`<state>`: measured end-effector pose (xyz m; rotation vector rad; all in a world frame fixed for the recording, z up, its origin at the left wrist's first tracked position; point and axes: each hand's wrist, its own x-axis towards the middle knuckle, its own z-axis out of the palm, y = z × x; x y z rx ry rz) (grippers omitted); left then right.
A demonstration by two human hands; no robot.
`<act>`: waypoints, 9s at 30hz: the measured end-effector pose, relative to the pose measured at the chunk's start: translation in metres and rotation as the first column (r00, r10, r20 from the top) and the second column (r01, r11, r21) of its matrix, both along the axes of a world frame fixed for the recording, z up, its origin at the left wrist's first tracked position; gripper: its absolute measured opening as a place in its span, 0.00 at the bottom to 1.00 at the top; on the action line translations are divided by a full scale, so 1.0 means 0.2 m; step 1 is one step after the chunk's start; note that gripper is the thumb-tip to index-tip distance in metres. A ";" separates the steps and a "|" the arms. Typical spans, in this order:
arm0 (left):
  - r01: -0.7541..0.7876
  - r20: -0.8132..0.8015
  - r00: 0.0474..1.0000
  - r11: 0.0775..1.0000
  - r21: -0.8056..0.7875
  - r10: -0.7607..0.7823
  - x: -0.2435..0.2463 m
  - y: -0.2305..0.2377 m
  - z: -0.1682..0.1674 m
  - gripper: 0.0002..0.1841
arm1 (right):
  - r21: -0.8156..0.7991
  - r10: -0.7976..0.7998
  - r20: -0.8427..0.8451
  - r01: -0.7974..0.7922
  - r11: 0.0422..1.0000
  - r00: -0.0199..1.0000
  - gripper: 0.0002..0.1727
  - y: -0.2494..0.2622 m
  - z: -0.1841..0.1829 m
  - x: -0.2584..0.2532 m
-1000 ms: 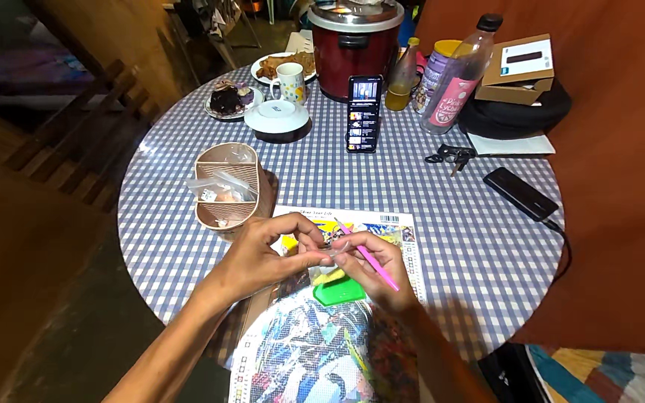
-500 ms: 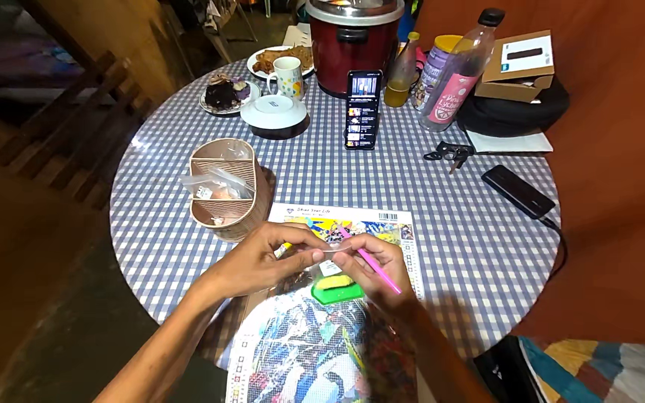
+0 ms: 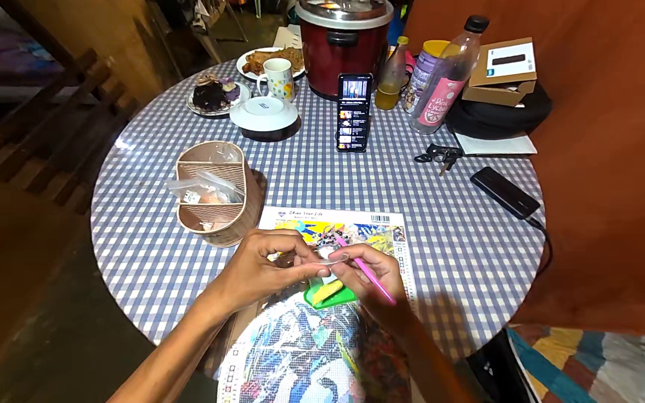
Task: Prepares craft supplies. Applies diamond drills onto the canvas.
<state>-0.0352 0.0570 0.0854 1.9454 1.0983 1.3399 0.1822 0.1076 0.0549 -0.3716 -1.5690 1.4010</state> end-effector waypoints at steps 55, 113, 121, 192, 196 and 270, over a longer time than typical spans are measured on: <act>-0.138 -0.143 0.984 0.962 -0.236 0.106 0.13 -0.08 0.00 0.14 | 0.635 -0.516 0.330 0.219 0.741 0.790 0.26 -0.10 -0.11 0.08; -0.088 -0.088 0.992 0.996 0.001 0.088 0.15 -0.13 -0.05 0.11 | 0.330 -0.480 0.195 0.404 0.853 0.855 0.12 -0.15 -0.02 0.09; -0.068 -0.197 0.977 0.996 0.052 0.077 0.16 -0.12 -0.06 0.10 | 0.252 -0.433 0.234 0.376 0.892 0.871 0.11 -0.16 0.02 0.09; 0.019 -0.178 0.983 0.998 -0.066 -0.030 0.15 -0.05 -0.13 0.15 | 0.419 -0.406 0.482 0.202 0.885 0.776 0.25 0.01 -0.13 0.31; -0.048 -0.146 0.989 0.992 -0.115 0.031 0.14 -0.07 -0.20 0.12 | 0.564 -0.458 0.504 0.122 0.817 0.732 0.22 0.02 -0.14 0.34; -0.156 -0.165 0.978 0.969 -0.193 0.125 0.09 -0.10 -0.30 0.09 | 0.807 -0.562 0.532 -0.176 0.564 0.634 0.24 0.01 -0.09 0.30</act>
